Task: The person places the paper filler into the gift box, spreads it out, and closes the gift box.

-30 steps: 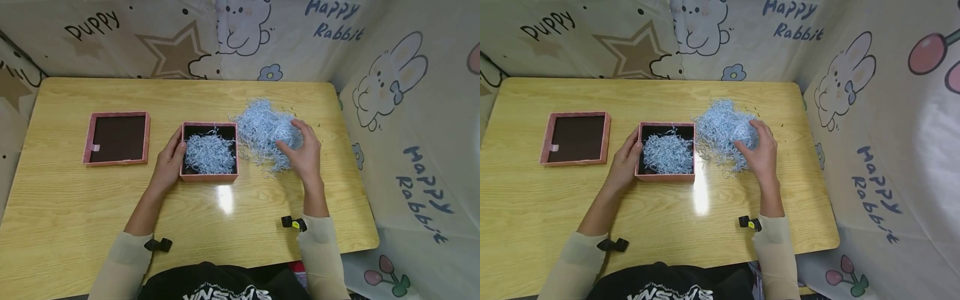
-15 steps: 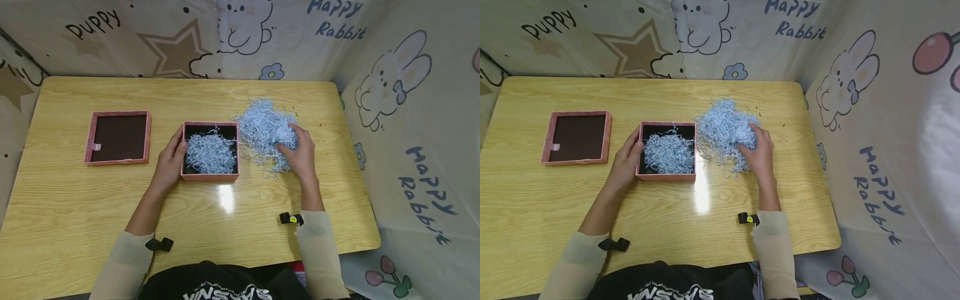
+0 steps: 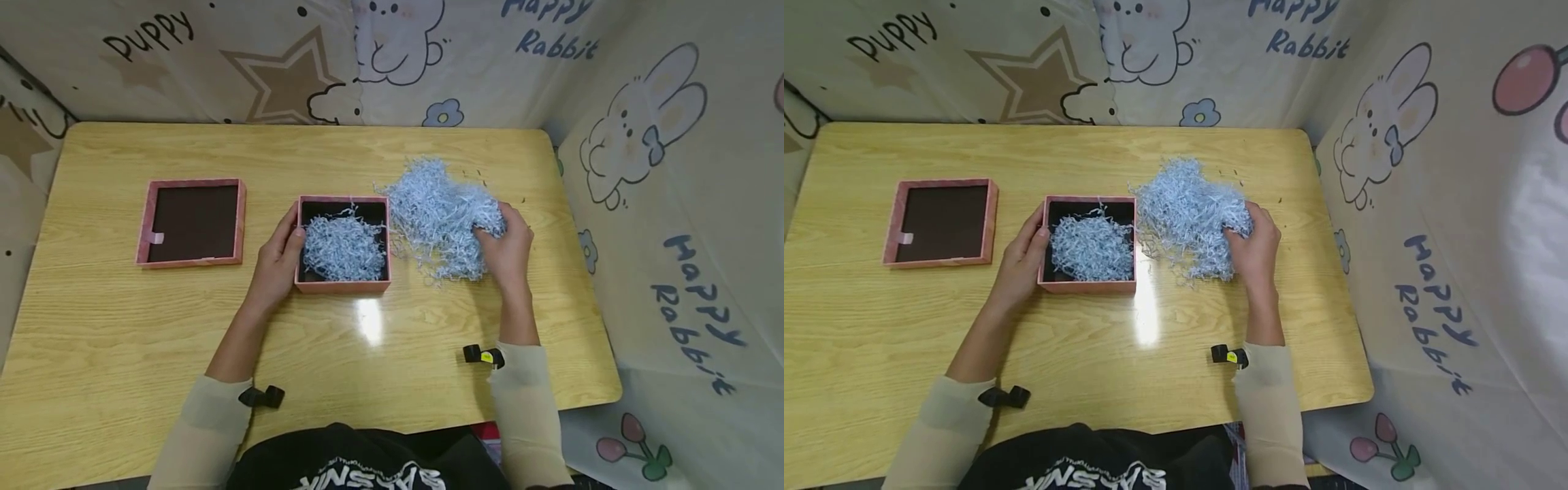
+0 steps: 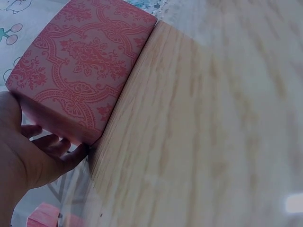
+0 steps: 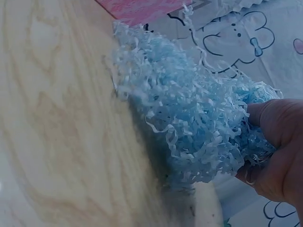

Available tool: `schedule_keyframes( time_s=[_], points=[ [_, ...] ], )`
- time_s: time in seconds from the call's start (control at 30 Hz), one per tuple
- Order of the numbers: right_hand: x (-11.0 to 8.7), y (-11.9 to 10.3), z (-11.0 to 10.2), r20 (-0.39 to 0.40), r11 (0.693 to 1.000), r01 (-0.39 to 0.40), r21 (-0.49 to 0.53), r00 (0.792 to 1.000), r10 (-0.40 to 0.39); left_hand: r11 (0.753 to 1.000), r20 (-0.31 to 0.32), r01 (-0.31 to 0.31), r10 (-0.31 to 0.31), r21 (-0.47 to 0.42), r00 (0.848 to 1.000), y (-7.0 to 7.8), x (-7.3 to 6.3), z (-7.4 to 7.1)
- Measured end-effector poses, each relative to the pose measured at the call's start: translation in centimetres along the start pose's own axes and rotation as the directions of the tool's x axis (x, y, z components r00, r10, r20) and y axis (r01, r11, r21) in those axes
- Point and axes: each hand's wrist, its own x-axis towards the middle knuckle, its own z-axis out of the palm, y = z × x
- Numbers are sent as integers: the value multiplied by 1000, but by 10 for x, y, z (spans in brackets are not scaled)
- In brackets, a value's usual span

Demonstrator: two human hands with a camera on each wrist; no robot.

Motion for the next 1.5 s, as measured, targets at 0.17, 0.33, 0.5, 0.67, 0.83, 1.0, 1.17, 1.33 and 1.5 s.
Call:
schedule_keyframes(
  time_s=[0.17,0.33,0.5,0.67,0.83,1.0,1.17,1.33,1.5],
  points=[
    [3,-11,-6,-60,999,33,-18,998,-34,1000,-9,2,-2,4,1000,1,-1,-1],
    [0,-20,-12,-88,999,39,-13,995,-40,1000,-1,-7,7,1,1000,0,-2,-1],
    [-1,-27,-20,-114,998,63,8,992,-61,1000,8,-15,15,-1,1000,0,-1,0],
    [0,-35,-30,-143,995,88,46,986,-80,1000,11,-16,16,-2,1000,0,0,0],
    [2,-44,-38,-168,993,94,71,982,-81,1000,7,-11,11,-1,1000,1,0,0],
    [6,-55,-45,-222,985,146,95,967,-122,1000,5,-5,5,-7,1000,1,-1,0],
    [7,-78,-53,-263,977,172,122,955,-135,1000,2,-8,8,-10,1000,0,-1,-1],
    [3,-111,-63,-295,961,231,150,939,-179,1000,0,-3,3,-3,1000,-1,-1,0],
    [7,-125,-69,-333,945,309,110,907,-258,1000,-4,0,0,5,1000,-3,-1,0]
  ],
)
